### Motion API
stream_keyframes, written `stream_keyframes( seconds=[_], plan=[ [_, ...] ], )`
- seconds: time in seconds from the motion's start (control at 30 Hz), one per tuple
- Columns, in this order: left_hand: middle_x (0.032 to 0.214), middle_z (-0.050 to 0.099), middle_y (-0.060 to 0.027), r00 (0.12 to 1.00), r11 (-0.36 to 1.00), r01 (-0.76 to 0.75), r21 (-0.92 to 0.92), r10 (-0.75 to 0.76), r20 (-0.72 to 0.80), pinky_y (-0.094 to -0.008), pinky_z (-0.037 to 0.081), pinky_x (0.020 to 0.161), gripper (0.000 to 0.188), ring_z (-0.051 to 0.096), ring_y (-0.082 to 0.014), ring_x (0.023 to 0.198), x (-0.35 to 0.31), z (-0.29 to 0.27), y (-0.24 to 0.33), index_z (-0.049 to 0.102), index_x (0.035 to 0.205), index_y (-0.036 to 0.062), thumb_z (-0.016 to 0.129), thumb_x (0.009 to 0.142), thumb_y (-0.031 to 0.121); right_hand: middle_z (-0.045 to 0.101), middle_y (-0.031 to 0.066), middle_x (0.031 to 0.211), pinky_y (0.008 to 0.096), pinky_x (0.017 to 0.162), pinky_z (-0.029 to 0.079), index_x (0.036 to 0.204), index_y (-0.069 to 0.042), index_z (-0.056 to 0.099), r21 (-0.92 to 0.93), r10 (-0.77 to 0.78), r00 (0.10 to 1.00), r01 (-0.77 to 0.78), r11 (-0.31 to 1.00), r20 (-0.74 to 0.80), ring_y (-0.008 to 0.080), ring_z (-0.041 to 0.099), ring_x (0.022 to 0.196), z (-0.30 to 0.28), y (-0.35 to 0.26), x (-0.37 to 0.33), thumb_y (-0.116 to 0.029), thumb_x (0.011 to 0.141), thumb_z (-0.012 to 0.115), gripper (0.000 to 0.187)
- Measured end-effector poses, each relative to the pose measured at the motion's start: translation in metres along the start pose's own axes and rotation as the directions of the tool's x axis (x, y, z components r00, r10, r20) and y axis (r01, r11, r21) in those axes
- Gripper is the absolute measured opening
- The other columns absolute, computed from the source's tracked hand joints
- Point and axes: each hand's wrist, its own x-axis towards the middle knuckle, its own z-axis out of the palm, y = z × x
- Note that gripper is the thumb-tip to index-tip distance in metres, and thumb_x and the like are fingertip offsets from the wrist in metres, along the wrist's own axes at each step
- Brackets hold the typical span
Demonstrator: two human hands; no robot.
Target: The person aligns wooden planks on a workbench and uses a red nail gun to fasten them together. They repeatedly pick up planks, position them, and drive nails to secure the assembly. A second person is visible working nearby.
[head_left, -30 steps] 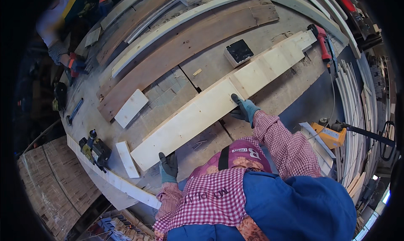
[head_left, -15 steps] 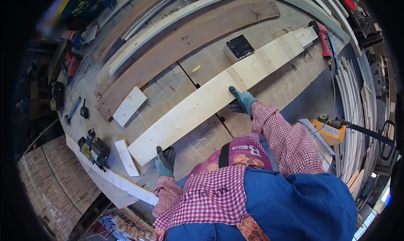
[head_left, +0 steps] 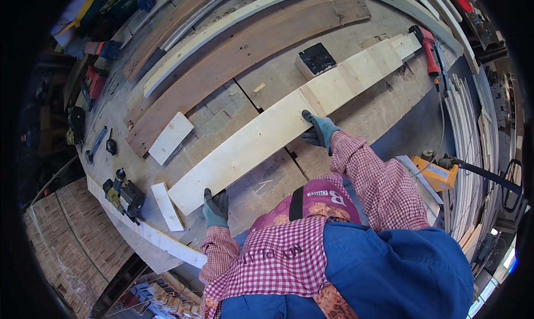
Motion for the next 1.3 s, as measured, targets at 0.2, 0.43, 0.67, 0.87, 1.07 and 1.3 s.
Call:
stream_keyframes(
  seconds=[0.2,0.43,0.67,0.87,1.07,1.3],
  plan=[
    [0.111,0.066,-0.0144,0.998,0.994,0.047,0.094,-0.05,0.027,-0.0299,0.055,0.075,0.055,0.064,-0.025,0.1,-0.008,0.004,0.006,0.058,0.118,0.0067,0.057,0.09,0.055,0.068,0.0184,0.09,0.0381,0.061,0.059,0.117,-0.002,0.057,0.008,-0.038,0.996,0.038,0.999,-0.078,0.0288,0.07,0.07,0.004,0.003,0.0,-0.049,0.078,0.076,0.064],
    [0.076,0.07,-0.0109,0.877,0.385,-0.469,0.795,0.306,0.369,-0.0297,0.053,0.065,0.033,0.068,-0.0199,0.065,-0.058,0.061,0.017,0.065,0.095,0.0024,0.06,0.093,0.035,0.068,0.0177,0.092,0.0381,0.064,0.059,0.119,0.0,0.055,0.002,-0.005,1.0,0.005,1.0,0.022,0.0282,0.07,0.073,-0.004,-0.004,-0.01,-0.05,0.077,0.076,0.068],
    [0.119,0.06,-0.016,0.313,-0.265,-0.828,0.494,0.512,0.8,-0.043,0.04,0.098,0.038,0.053,-0.0347,0.114,-0.065,0.261,-0.02,0.057,0.12,0.0054,0.061,0.09,0.027,0.067,0.0145,0.093,0.0366,0.067,0.059,0.109,-0.003,0.057,-0.031,0.021,0.975,-0.014,0.999,0.221,0.0245,0.068,0.075,-0.05,0.001,-0.001,-0.054,0.079,0.073,0.062],
    [0.116,0.06,-0.0125,0.383,-0.355,-0.622,0.698,0.64,0.666,-0.057,0.02,0.11,0.035,0.05,-0.0305,0.117,-0.051,0.379,-0.089,0.061,0.115,0.0126,0.056,0.089,0.035,0.067,0.0117,0.093,0.0327,0.061,0.055,0.112,-0.005,0.058,-0.106,0.043,0.95,-0.011,0.994,0.309,0.0203,0.066,0.071,-0.136,0.009,-0.013,-0.036,0.092,0.063,0.037],
    [0.098,0.065,-0.0112,0.38,-0.462,-0.355,0.813,0.723,0.577,-0.0569,0.021,0.109,0.03,0.057,-0.0304,0.102,-0.051,0.396,-0.109,0.065,0.099,0.0118,0.049,0.092,0.035,0.068,0.0136,0.094,0.0329,0.067,0.057,0.116,-0.004,0.059,0.073,0.011,0.997,-0.016,0.997,0.075,0.0226,0.068,0.074,-0.244,0.015,-0.001,-0.029,0.092,0.061,0.034],
    [0.097,0.064,-0.0086,0.313,-0.529,-0.329,0.782,0.72,0.619,-0.0568,0.02,0.11,0.023,0.057,-0.0272,0.1,-0.034,0.394,-0.118,0.065,0.098,0.015,0.053,0.088,0.031,0.067,0.0139,0.097,0.0319,0.07,0.055,0.119,-0.002,0.057,0.348,-0.176,0.984,0.16,0.924,0.014,0.0222,0.067,0.079,-0.243,0.013,0.002,-0.025,0.094,0.056,0.035]
  ],
)
